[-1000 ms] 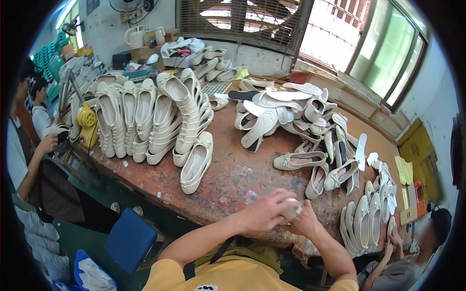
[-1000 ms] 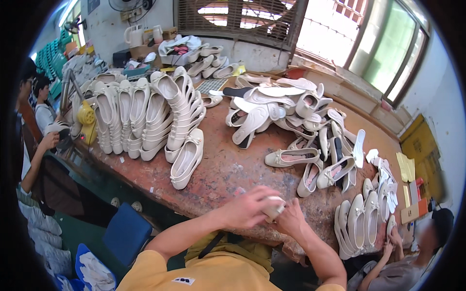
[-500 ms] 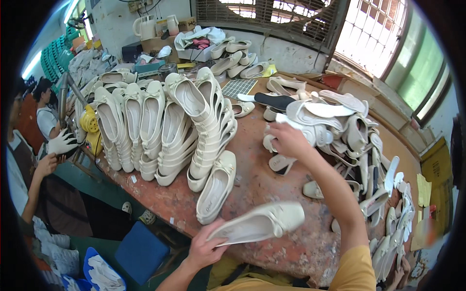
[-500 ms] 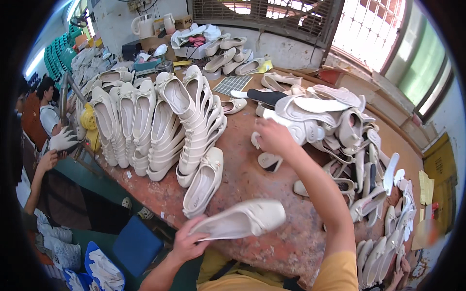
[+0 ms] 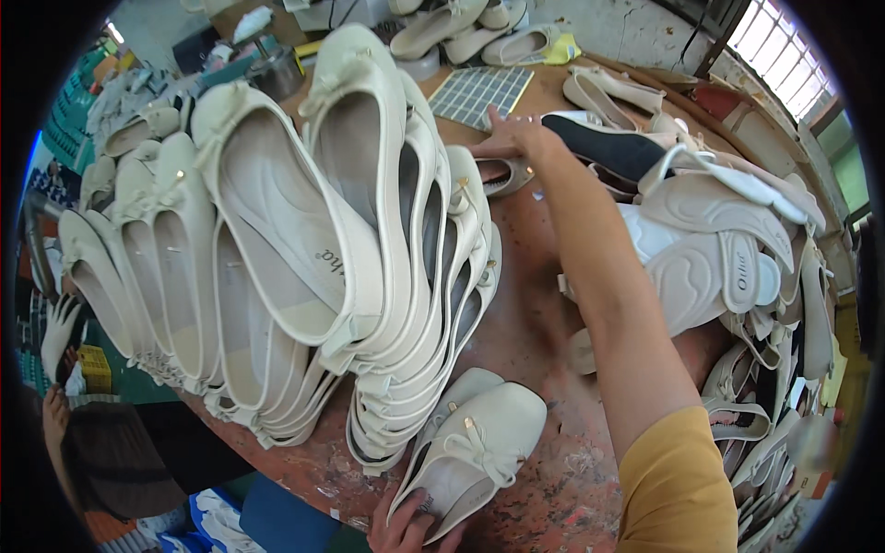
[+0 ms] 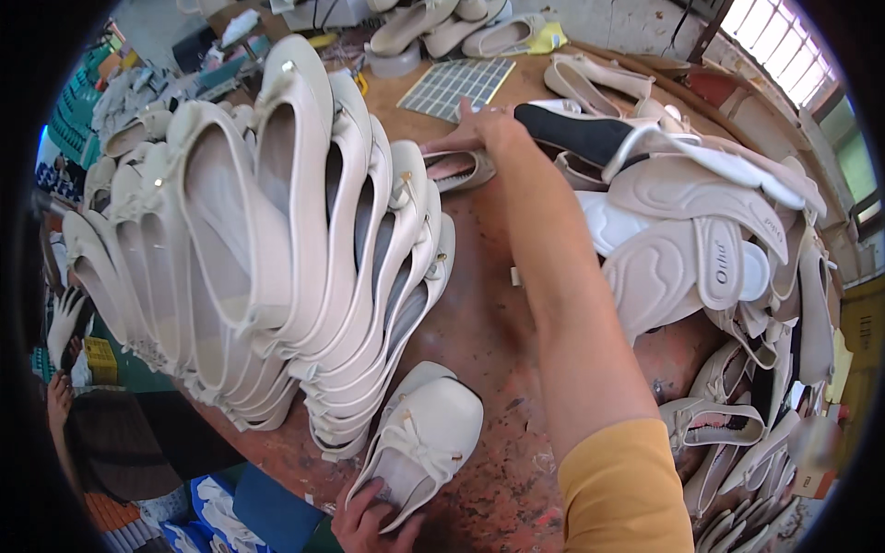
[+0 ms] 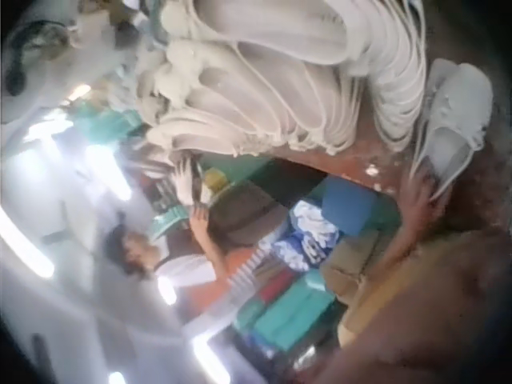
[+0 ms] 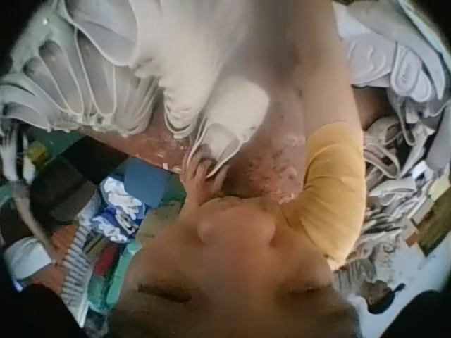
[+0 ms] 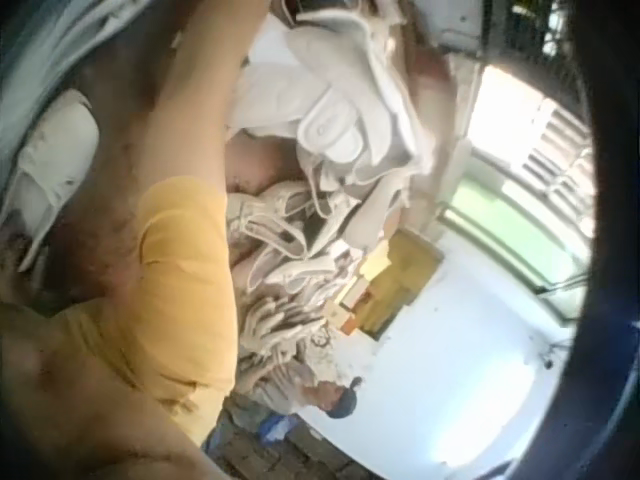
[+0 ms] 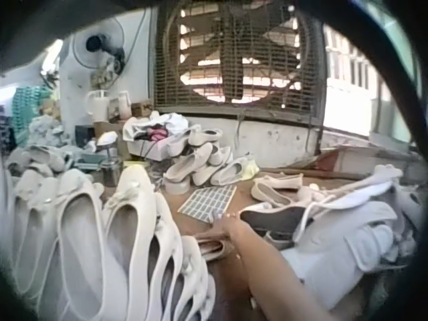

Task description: The person inserts insoles into shoes by hand, pressing them flat inside each shoe and placing the finished shoes aside on the table.

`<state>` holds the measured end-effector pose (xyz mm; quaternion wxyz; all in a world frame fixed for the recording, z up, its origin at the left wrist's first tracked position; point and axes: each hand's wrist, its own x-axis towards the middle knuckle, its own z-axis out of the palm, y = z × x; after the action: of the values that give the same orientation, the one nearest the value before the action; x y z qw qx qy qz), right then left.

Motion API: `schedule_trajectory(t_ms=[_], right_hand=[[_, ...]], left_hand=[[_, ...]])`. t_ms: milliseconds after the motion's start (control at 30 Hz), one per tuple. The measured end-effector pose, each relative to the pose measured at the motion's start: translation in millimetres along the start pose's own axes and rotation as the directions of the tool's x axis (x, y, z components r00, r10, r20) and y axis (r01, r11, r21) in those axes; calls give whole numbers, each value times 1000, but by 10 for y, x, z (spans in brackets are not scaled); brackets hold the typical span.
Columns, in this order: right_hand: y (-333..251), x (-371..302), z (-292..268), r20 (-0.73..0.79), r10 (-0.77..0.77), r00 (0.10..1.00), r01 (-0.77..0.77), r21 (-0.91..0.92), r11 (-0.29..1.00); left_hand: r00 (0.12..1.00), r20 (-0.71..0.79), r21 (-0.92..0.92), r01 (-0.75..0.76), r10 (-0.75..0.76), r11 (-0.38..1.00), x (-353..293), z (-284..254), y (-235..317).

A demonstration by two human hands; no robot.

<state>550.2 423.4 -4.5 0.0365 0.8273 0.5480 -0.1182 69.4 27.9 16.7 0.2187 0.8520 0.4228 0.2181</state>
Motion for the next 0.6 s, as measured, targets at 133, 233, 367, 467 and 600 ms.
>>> schedule_trajectory(t_ms=[133, 233, 367, 467, 600], right_hand=[[172, -470, -259, 265, -16, 964, 44, -99, 994], [247, -1124, -163, 217, -150, 965, 202, -243, 949], [645, -2171, 167, 272, -57, 961, 190, -494, 848], [948, -3134, 346, 242, -35, 970, 161, -523, 837], [1320, -4165, 533, 261, -94, 961, 212, -471, 856]], left_hand=[[1000, 16, 50, -11, 10, 999, -90, 17, -107], [982, -172, -19, -79, 74, 997, -73, 103, -168], [956, -286, -88, -96, 67, 991, -73, 224, -165], [934, -344, -49, -119, 95, 992, -63, 302, -164], [935, -348, -37, -90, 71, 995, -93, 267, -78]])
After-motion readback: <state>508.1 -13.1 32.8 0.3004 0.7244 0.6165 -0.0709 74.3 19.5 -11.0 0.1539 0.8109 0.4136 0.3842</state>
